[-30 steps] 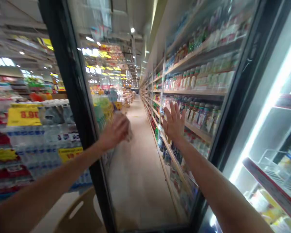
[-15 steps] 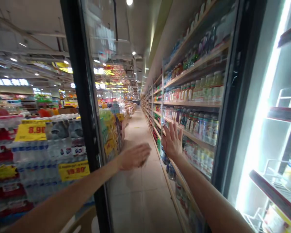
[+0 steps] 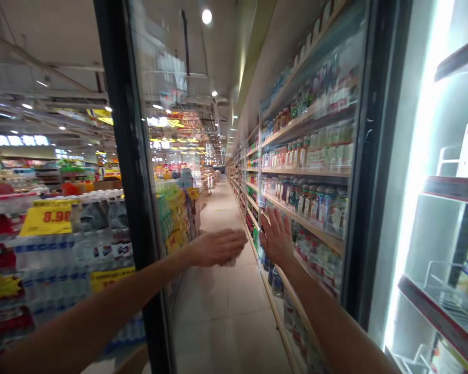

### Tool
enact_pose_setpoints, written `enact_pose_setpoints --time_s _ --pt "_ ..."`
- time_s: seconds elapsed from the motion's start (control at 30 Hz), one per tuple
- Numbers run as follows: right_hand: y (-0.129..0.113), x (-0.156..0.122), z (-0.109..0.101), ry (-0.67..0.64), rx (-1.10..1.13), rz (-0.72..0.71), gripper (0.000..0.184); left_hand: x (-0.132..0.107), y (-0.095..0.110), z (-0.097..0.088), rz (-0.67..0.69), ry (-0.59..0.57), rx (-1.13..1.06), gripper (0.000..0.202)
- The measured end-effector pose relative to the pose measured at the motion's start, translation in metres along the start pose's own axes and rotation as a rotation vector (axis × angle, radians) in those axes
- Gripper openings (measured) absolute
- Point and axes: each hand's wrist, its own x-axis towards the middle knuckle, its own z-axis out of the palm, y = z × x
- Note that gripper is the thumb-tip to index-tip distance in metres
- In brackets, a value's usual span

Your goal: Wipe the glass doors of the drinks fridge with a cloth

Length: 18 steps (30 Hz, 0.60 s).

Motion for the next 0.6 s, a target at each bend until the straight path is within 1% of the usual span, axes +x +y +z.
enact_pose_setpoints --time_s 0.03,0.07,0.1,0.13,0.17,0.2,0.23,0.27,0.33,0.37,0.4,0.43,0.47,0.5,0.53,0.57,0.6 --pt "0.0 0.0 0.0 0.003 -0.002 0.002 0.062 0.004 -0.012 0.0 0.029 0.064 -0.072 0.046" --pt "0.0 0.0 0.0 0.001 -0.005 0.006 0.061 0.009 -0.029 0.0 0.012 0.146 -0.154 0.043" --pt "0.0 0.0 0.001 -0.007 -0.012 0.011 0.059 0.015 -0.047 0.001 -0.066 0.236 -0.235 0.041" --pt "-0.001 0.0 0.0 -0.017 -0.019 0.017 0.058 0.019 -0.06 0.003 -0.185 0.314 -0.298 0.041" --pt "-0.001 0.0 0.0 -0.022 -0.026 0.02 0.057 0.023 -0.067 0.005 -0.299 0.366 -0.339 0.042" --pt "-0.001 0.0 0.0 -0.023 -0.031 0.019 0.056 0.024 -0.065 0.007 -0.355 0.388 -0.358 0.043" --pt "-0.001 0.0 0.0 -0.024 -0.033 0.014 0.056 0.023 -0.055 0.01 -0.317 0.397 -0.373 0.043" --pt "-0.001 -0.001 -0.001 -0.025 -0.031 0.009 0.056 0.02 -0.039 0.013 -0.177 0.383 -0.394 0.042" --pt "0.001 -0.001 -0.002 -0.032 -0.017 -0.002 0.057 0.013 -0.004 0.018 0.201 0.385 -0.434 0.037" --pt "0.003 -0.001 -0.003 -0.042 -0.009 -0.012 0.057 0.011 0.007 0.02 0.335 0.354 -0.439 0.037" --pt "0.006 -0.001 -0.003 -0.053 -0.001 -0.026 0.057 0.011 0.009 0.021 0.395 0.343 -0.44 0.037" --pt "0.009 0.0 -0.004 -0.061 0.002 -0.034 0.058 0.013 0.002 0.021 0.38 0.331 -0.438 0.038" --pt "0.013 0.0 -0.004 -0.056 -0.003 -0.027 0.058 0.017 -0.011 0.019 0.284 0.324 -0.431 0.04" --pt "0.016 0.001 -0.004 -0.037 -0.016 -0.004 0.059 0.022 -0.027 0.017 0.138 0.324 -0.422 0.043" --pt "0.02 0.002 -0.003 -0.011 -0.032 0.032 0.06 0.028 -0.043 0.014 -0.053 0.33 -0.403 0.045" --pt "0.022 0.003 -0.002 0.022 -0.049 0.074 0.061 0.032 -0.054 0.011 -0.23 0.343 -0.383 0.047" --pt "0.023 0.003 -0.002 0.052 -0.063 0.114 0.061 0.035 -0.057 0.01 -0.316 0.351 -0.372 0.047"
